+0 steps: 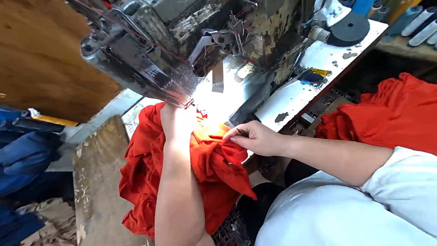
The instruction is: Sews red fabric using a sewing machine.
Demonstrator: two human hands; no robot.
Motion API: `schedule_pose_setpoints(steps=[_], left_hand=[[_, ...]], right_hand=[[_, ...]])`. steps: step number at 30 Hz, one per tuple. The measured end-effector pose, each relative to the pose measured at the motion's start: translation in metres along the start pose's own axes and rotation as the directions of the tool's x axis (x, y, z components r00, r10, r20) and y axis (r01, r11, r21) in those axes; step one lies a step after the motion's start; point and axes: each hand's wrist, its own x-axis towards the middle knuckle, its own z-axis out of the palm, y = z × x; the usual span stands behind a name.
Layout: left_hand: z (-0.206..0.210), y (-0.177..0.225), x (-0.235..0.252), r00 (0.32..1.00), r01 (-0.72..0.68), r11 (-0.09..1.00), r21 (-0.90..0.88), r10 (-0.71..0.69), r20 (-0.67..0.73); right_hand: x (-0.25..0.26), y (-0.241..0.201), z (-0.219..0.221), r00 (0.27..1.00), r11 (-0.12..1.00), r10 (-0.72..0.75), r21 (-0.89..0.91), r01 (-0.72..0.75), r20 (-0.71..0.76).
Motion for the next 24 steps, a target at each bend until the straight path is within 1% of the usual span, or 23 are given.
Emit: schedule_pose_setpoints(steps=[1, 2, 3, 4, 5, 8, 9, 10, 11, 13, 14, 15, 17, 18, 19, 20, 21, 22, 24], left_hand=[[0.007, -0.003, 0.005, 0.999, 0.017, 0.989, -0.148, -0.022, -0.037], [0.011, -0.006, 0.01, 0.999, 0.028, 0.949, -0.314, -0.039, -0.029], [0.014, -0.011, 0.013, 0.999, 0.035, 0.887, -0.46, -0.042, -0.004], [0.017, -0.016, 0.016, 0.999, 0.041, 0.846, -0.531, -0.039, 0.015], [0.018, -0.019, 0.017, 0.999, 0.033, 0.855, -0.518, -0.028, 0.017], [0.01, -0.01, 0.016, 0.999, 0.007, 0.966, -0.258, 0.002, 0.036], [0.007, -0.006, 0.015, 0.999, -0.006, 0.981, -0.193, 0.014, 0.042], [0.006, -0.004, 0.015, 0.999, -0.02, 0.985, -0.169, 0.028, 0.043], [0.005, -0.003, 0.015, 0.999, -0.01, 0.981, -0.192, 0.018, 0.043], [0.005, -0.001, 0.013, 0.998, 0.039, 0.951, -0.306, -0.024, 0.054], [0.007, -0.003, 0.013, 0.998, 0.05, 0.949, -0.31, -0.036, 0.051], [0.011, -0.007, 0.014, 1.0, 0.024, 0.97, -0.242, -0.019, 0.025], [0.03, -0.034, 0.023, 0.991, -0.12, 0.991, -0.056, 0.116, -0.06], [0.034, -0.041, 0.027, 0.984, -0.169, 0.986, 0.004, 0.169, -0.063], [0.029, -0.037, 0.029, 0.984, -0.18, 0.983, 0.039, 0.18, -0.012], [0.015, -0.026, 0.028, 0.984, -0.163, 0.986, 0.044, 0.159, 0.08], [0.006, -0.02, 0.03, 0.979, -0.165, 0.985, 0.05, 0.157, 0.132], [0.001, -0.018, 0.032, 0.975, -0.157, 0.987, 0.043, 0.148, 0.164], [-0.003, -0.016, 0.036, 0.974, -0.137, 0.989, 0.05, 0.125, 0.187]], right_hand=[[0.006, 0.004, 0.001, 0.999, 0.999, -0.04, -0.018, 0.04, -0.034], [0.011, 0.007, 0.003, 0.995, 0.997, -0.072, -0.038, 0.07, -0.065], [0.014, 0.009, 0.004, 0.991, 0.994, -0.102, -0.058, 0.097, -0.085], [0.016, 0.011, 0.006, 0.988, 0.99, -0.125, -0.073, 0.118, -0.093], [0.017, 0.012, 0.008, 0.985, 0.988, -0.14, -0.083, 0.132, -0.096], [0.014, 0.013, 0.013, 0.985, 0.987, -0.147, -0.082, 0.14, -0.087], [0.013, 0.013, 0.014, 0.985, 0.987, -0.148, -0.081, 0.142, -0.083], [0.012, 0.013, 0.015, 0.985, 0.986, -0.152, -0.083, 0.145, -0.077], [0.01, 0.012, 0.015, 0.986, 0.986, -0.153, -0.082, 0.146, -0.074], [0.009, 0.012, 0.015, 0.986, 0.987, -0.146, -0.079, 0.14, -0.075], [0.009, 0.013, 0.015, 0.984, 0.986, -0.156, -0.079, 0.15, -0.083], [0.009, 0.014, 0.015, 0.982, 0.984, -0.166, -0.082, 0.159, -0.09], [0.012, 0.015, 0.016, 0.981, 0.984, -0.164, -0.09, 0.156, -0.099], [0.014, 0.015, 0.016, 0.982, 0.985, -0.157, -0.094, 0.148, -0.103], [0.017, 0.015, 0.016, 0.983, 0.985, -0.148, -0.1, 0.138, -0.105], [0.02, 0.015, 0.016, 0.984, 0.985, -0.147, -0.108, 0.135, -0.106], [0.023, 0.015, 0.017, 0.982, 0.983, -0.153, -0.121, 0.139, -0.109], [0.027, 0.016, 0.018, 0.981, 0.981, -0.157, -0.13, 0.142, -0.116], [0.031, 0.014, 0.019, 0.983, 0.984, -0.141, -0.126, 0.126, -0.116]])
